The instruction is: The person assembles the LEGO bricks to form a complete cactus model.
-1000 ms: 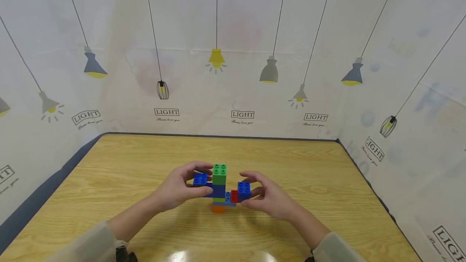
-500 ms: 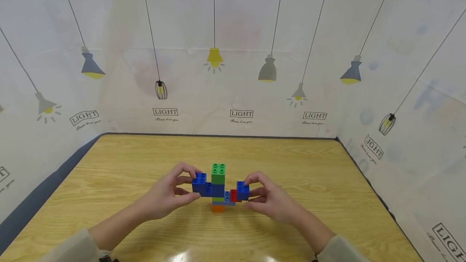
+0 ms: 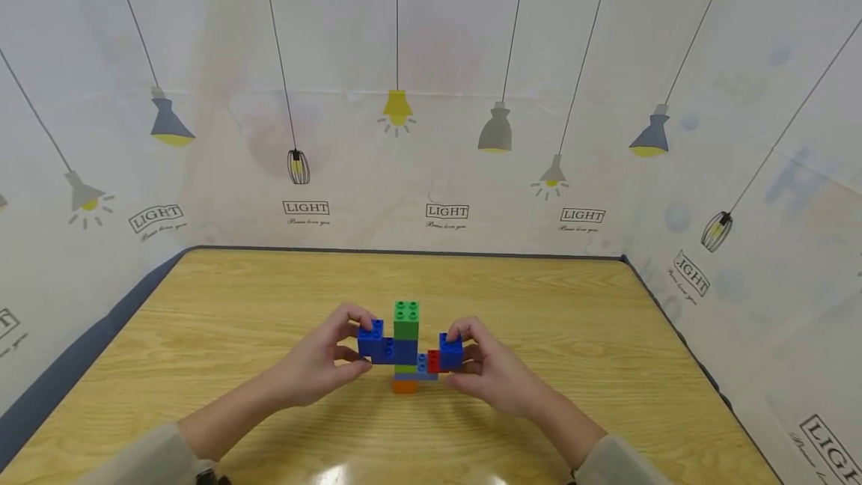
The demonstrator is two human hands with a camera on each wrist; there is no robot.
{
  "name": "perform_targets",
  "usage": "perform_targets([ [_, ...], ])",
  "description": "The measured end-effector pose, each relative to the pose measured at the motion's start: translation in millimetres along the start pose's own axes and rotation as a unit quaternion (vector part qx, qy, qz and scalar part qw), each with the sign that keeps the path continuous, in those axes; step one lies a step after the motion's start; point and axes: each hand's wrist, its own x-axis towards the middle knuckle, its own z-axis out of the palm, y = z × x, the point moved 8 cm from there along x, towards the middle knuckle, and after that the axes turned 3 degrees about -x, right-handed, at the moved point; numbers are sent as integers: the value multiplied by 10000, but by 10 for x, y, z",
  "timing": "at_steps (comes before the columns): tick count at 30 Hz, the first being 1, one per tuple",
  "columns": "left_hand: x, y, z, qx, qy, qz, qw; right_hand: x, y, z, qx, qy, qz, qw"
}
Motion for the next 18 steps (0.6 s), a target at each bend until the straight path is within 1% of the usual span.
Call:
perform_targets([
  [3,28,10,-2,88,38,19,10000,18,13,-9,-82,124,74,9999],
  [7,50,14,-4,91,59,-38,9999,20,6,-15,-168,223,41,9996],
  [13,65,38,1,141,36,9,9999,11,-5,-38,-166,295,-40,9994],
  [18,64,41,0,296,41,45,9995,3,-17,-57,-326,241,-142,9991],
])
